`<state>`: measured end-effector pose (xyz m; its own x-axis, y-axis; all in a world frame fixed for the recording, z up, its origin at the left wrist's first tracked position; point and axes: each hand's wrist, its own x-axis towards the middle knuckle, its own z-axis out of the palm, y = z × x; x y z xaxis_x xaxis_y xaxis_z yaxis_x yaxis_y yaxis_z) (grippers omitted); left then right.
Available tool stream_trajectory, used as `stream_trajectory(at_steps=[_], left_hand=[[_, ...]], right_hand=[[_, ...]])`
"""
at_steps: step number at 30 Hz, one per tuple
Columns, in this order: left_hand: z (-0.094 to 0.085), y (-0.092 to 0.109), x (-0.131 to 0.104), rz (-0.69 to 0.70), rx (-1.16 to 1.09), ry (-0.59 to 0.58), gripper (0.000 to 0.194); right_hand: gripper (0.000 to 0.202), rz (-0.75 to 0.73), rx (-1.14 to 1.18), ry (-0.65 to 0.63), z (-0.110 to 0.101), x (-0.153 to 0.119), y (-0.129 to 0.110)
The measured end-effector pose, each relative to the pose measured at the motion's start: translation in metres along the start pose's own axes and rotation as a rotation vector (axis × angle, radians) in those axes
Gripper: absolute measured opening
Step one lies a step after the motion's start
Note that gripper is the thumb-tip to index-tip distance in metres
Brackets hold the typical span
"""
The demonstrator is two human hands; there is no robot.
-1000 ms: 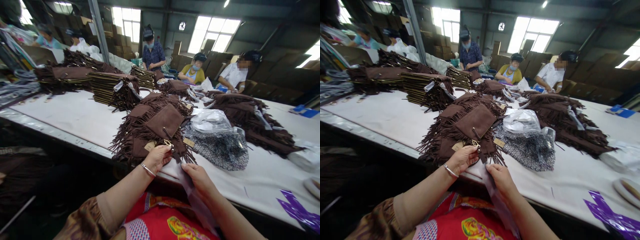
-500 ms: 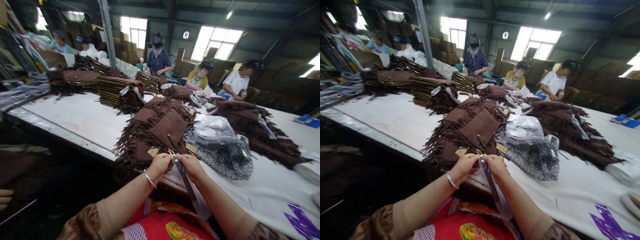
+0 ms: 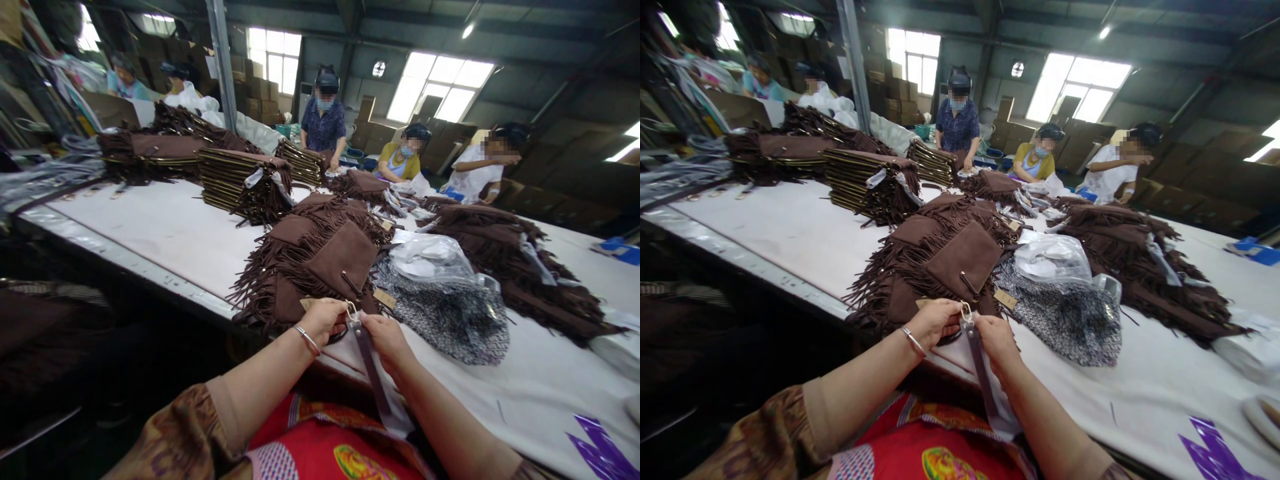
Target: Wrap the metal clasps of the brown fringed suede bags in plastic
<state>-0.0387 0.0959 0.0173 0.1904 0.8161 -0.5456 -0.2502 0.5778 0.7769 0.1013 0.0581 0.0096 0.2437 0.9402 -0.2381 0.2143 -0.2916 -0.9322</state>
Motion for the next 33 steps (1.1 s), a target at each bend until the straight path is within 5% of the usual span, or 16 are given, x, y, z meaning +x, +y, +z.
stream_trajectory(at_steps=[9,16,33], left_hand=[[-0.004,-0.014,-0.001,0.180,0.201,0.040,0.011],[-0.014,-0.019,0.005,0.588,0.591,0.087,0.012],[-0.008,-0.007,-0.004,0.761,0.994,0.170,0.011]], right_hand=[[0.030,0.027,0.072,-0.009,0.016,0.015,-0.006],[0.030,0.031,0.103,-0.020,0.018,0.017,-0.001],[0.022,0.245,0.240,-0.068,0.022,0.029,0.000]])
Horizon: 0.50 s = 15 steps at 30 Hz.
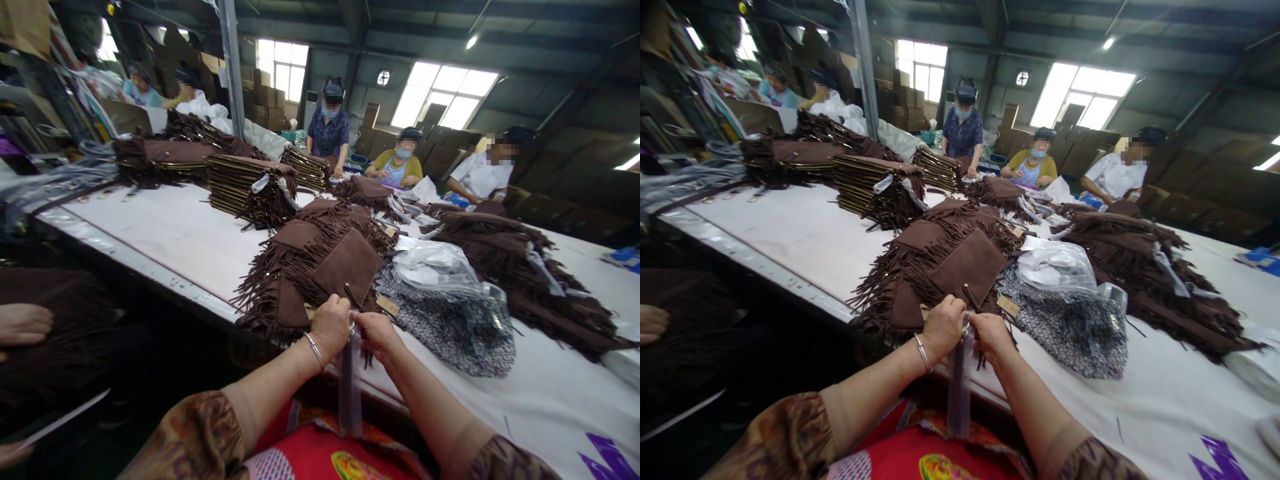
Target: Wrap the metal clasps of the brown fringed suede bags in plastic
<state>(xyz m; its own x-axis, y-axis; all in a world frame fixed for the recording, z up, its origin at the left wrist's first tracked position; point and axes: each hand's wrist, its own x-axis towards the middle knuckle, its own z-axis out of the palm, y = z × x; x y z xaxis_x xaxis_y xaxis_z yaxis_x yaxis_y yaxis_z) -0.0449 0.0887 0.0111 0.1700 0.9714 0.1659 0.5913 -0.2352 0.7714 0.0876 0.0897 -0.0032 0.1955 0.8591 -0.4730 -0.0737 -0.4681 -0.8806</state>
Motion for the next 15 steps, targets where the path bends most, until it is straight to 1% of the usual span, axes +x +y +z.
stream_trajectory(at_steps=[2,3,5,6,8,10,11,13,15], left_hand=[[-0.002,0.001,-0.014,0.001,-0.088,0.077,0.009],[-0.002,0.001,-0.022,-0.009,-0.168,0.104,0.010],[-0.001,0.001,-0.040,-0.083,-0.388,0.087,0.018],[0.001,0.001,-0.048,-0.157,-0.505,0.049,0.023],[0.003,0.002,-0.060,-0.358,-0.709,-0.054,0.029],[0.002,0.004,-0.065,-0.571,-0.890,-0.169,0.034],[0.001,0.004,-0.066,-0.651,-0.980,-0.223,0.037],[-0.004,0.005,-0.067,-0.737,-1.113,-0.328,0.037],[-0.008,0.005,-0.068,-0.748,-1.106,-0.388,0.032]], right_hand=[[0.017,0.006,0.031,0.007,0.000,-0.001,-0.001],[0.015,0.013,0.050,0.009,0.001,-0.002,-0.002],[0.016,0.028,0.096,0.007,0.003,-0.003,-0.002],[0.017,0.033,0.121,0.005,0.004,-0.003,-0.002],[0.015,0.038,0.164,0.005,0.008,-0.003,-0.001],[0.014,0.039,0.184,0.010,0.010,-0.003,0.001],[0.014,0.040,0.182,0.014,0.011,-0.003,0.002],[0.015,0.042,0.158,0.026,0.010,-0.004,0.003],[0.014,0.037,0.108,0.041,0.008,-0.007,0.003]])
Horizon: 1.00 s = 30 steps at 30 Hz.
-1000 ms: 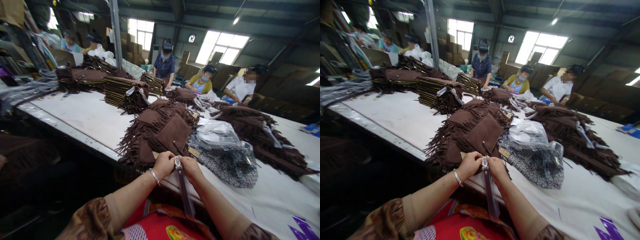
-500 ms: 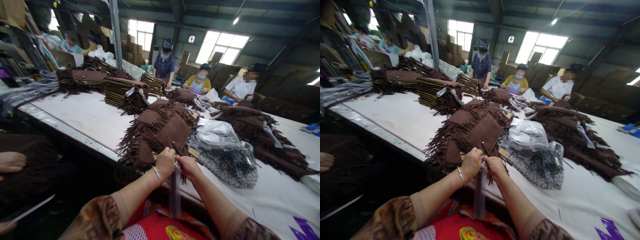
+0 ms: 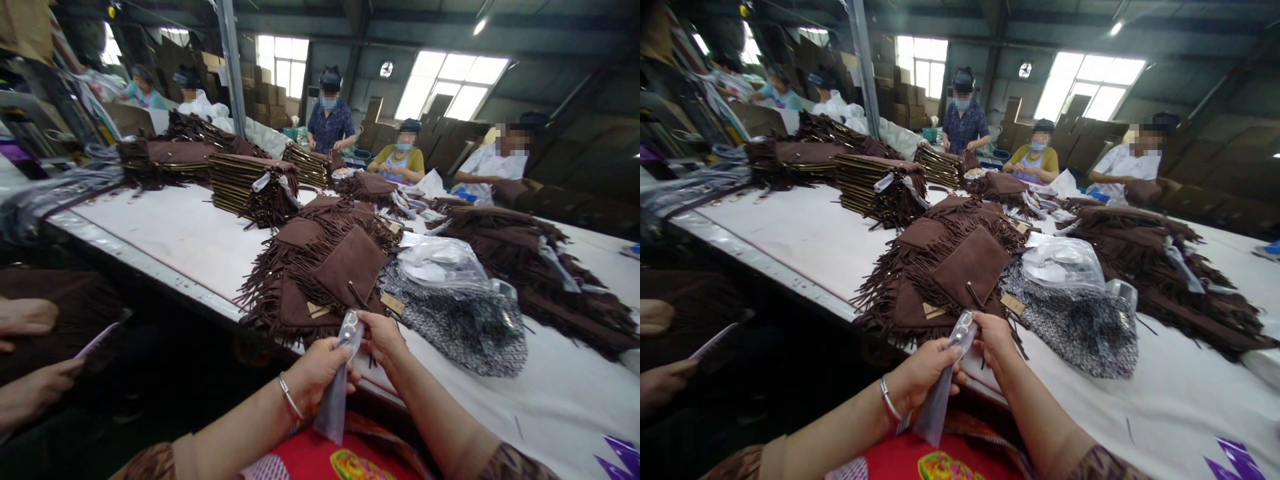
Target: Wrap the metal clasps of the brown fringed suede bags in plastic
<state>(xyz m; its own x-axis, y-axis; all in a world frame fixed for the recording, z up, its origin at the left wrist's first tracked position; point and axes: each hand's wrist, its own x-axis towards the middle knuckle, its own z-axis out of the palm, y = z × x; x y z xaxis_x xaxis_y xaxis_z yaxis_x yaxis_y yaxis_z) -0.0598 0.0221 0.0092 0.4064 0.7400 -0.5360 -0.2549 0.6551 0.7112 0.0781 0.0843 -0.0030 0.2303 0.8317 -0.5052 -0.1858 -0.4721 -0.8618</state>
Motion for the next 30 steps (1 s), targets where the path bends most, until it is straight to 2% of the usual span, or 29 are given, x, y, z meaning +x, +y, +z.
stream_trajectory(at_steps=[5,8,10,13,15,18,22,26,30], left_hand=[[-0.004,-0.004,-0.005,0.039,0.275,0.060,0.010],[-0.007,-0.009,-0.005,0.080,0.389,0.106,0.008],[-0.009,-0.010,-0.005,0.152,0.510,0.151,0.015],[-0.010,-0.010,-0.006,0.284,0.679,0.204,0.020],[-0.010,-0.010,-0.007,0.331,0.738,0.233,0.020],[-0.011,-0.011,-0.007,0.354,0.784,0.240,0.019],[-0.013,-0.014,-0.006,0.369,0.887,0.218,0.017],[-0.015,-0.016,-0.007,0.398,0.939,0.258,0.024],[-0.014,-0.015,-0.008,0.427,0.898,0.279,0.030]], right_hand=[[0.016,-0.058,-0.202,0.018,-0.008,-0.005,0.001],[0.016,-0.101,-0.334,0.016,-0.015,-0.006,0.000],[0.013,-0.289,-0.498,0.032,-0.020,-0.007,-0.002],[0.018,-0.710,-0.884,0.078,-0.023,-0.009,-0.006],[0.025,-0.840,-1.089,0.125,-0.022,-0.011,-0.008],[0.029,-0.865,-1.240,0.169,-0.016,-0.013,-0.011],[0.022,-0.856,-1.344,0.105,-0.009,-0.013,-0.015],[0.018,-0.859,-1.325,0.068,-0.004,-0.008,-0.015],[0.021,-0.817,-1.259,0.160,-0.004,0.000,-0.008]])
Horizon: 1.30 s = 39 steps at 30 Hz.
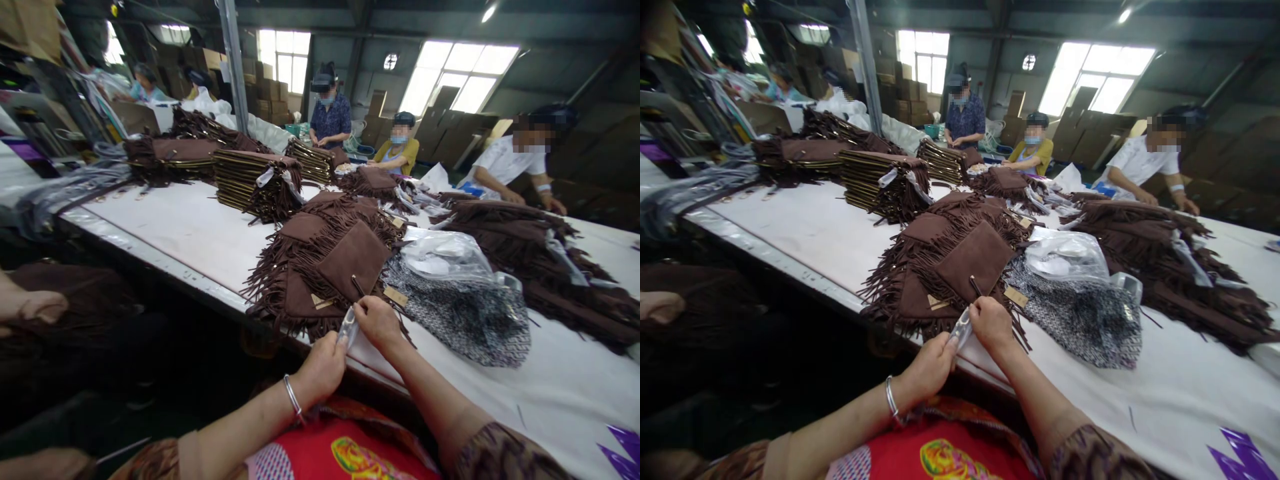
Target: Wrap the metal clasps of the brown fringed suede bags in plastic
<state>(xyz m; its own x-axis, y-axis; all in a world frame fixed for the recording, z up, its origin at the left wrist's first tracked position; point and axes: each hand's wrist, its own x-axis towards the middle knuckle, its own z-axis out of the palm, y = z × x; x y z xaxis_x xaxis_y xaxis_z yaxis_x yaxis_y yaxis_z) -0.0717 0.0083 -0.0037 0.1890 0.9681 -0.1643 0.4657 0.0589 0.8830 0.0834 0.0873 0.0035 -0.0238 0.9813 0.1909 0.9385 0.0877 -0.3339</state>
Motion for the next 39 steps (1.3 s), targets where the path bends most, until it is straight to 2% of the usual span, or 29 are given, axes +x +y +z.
stream_trajectory(at_steps=[2,5,8,11,14,17,22,25,28,30,32,36,39], left_hand=[[0.000,0.001,0.001,-0.038,-0.077,-0.023,0.028],[-0.002,0.002,0.002,-0.235,-0.351,-0.149,0.022],[-0.009,0.003,0.004,-0.381,-0.597,-0.277,0.020],[-0.013,0.003,0.006,-0.382,-0.698,-0.358,0.024],[-0.012,0.003,0.006,-0.375,-0.703,-0.381,0.026],[-0.007,0.002,0.003,-0.304,-0.575,-0.306,0.029],[-0.003,-0.002,0.002,0.086,-0.073,-0.002,0.031],[-0.004,-0.004,0.003,0.108,0.064,0.011,0.030],[-0.005,-0.005,0.005,0.118,0.095,-0.006,0.030],[-0.004,-0.004,0.006,0.121,0.074,-0.002,0.028],[-0.002,-0.002,0.006,0.034,-0.039,-0.043,0.027],[0.000,0.004,0.006,-0.228,-0.423,-0.182,0.028],[-0.005,0.005,0.006,-0.271,-0.685,-0.247,0.027]], right_hand=[[0.024,0.050,0.055,-0.016,0.004,-0.001,0.005],[0.027,-0.011,0.160,0.036,0.001,-0.008,0.017],[0.022,-0.277,0.271,0.121,-0.011,-0.019,0.026],[0.026,-0.621,0.255,0.049,-0.025,-0.032,0.025],[0.023,-0.779,0.165,-0.010,-0.030,-0.036,0.016],[0.019,-0.796,0.122,-0.035,-0.031,-0.033,0.009],[0.016,-0.851,0.015,-0.093,-0.032,-0.023,0.004],[0.015,-0.889,-0.009,-0.132,-0.033,-0.018,0.002],[0.025,-0.928,-0.021,-0.153,-0.034,-0.012,0.001],[0.023,-0.981,-0.025,-0.169,-0.034,-0.009,0.001],[0.020,-1.025,-0.004,-0.172,-0.034,-0.008,0.002],[0.021,-1.035,0.071,-0.123,-0.031,-0.010,0.002],[0.022,-1.021,0.152,-0.078,-0.029,-0.015,0.002]])
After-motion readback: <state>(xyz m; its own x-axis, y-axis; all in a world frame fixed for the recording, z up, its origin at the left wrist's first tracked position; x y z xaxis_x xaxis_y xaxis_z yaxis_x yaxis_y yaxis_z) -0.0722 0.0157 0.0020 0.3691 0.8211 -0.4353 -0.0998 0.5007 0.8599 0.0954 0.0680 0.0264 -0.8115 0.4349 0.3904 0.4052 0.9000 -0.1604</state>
